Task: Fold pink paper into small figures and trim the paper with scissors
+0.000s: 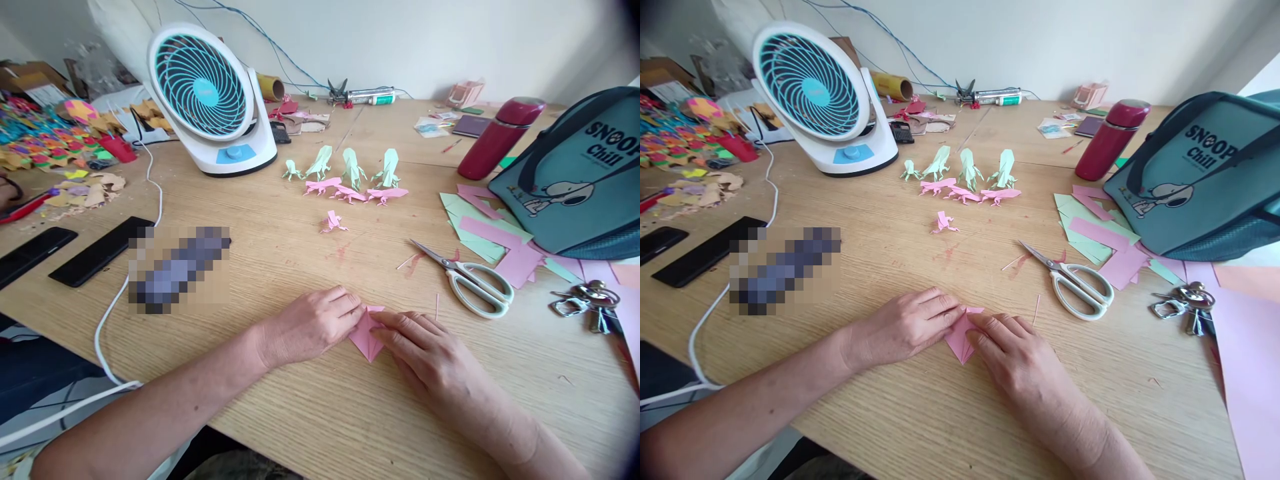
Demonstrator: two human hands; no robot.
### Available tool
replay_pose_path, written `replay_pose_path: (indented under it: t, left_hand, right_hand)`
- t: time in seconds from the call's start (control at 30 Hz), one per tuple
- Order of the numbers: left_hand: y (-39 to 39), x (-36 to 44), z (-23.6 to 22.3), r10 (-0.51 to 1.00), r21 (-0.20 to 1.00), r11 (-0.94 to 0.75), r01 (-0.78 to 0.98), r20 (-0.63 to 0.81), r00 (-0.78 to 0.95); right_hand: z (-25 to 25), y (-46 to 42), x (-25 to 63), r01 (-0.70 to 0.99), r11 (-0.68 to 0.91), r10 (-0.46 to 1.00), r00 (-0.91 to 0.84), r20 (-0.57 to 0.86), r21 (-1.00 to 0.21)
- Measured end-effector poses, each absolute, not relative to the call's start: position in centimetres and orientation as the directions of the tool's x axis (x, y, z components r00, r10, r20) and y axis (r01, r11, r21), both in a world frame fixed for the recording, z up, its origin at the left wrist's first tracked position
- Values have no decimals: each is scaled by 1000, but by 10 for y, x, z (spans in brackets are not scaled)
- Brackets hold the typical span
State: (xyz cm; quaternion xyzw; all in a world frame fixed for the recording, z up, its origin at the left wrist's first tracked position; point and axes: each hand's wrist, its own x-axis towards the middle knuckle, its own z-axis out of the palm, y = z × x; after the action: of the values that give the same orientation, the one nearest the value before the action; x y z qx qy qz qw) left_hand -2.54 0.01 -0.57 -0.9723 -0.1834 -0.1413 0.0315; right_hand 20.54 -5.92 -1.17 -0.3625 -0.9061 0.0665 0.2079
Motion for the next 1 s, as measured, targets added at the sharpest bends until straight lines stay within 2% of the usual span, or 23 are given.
replay_pose_path:
  t: [0.13, 0.5, 0.73, 1.0]
  left_hand:
    - [0, -26, -6, 347, -25, -929, 368, 281, 895]
    - [-1, -25, -8, 353, -36, -925, 379, 293, 889]
    - [1, -26, -8, 348, 8, -932, 363, 307, 886]
    - [0, -26, -6, 336, -14, -934, 357, 305, 891]
  right_hand:
    - [-8, -59, 208, 619, 743, 669, -679, 301, -255]
    - [-7, -61, 212, 630, 715, 696, -684, 218, -305]
    - [-4, -60, 212, 624, 746, 663, -727, 178, -232]
    - [-3, -59, 213, 619, 757, 651, -743, 154, -211]
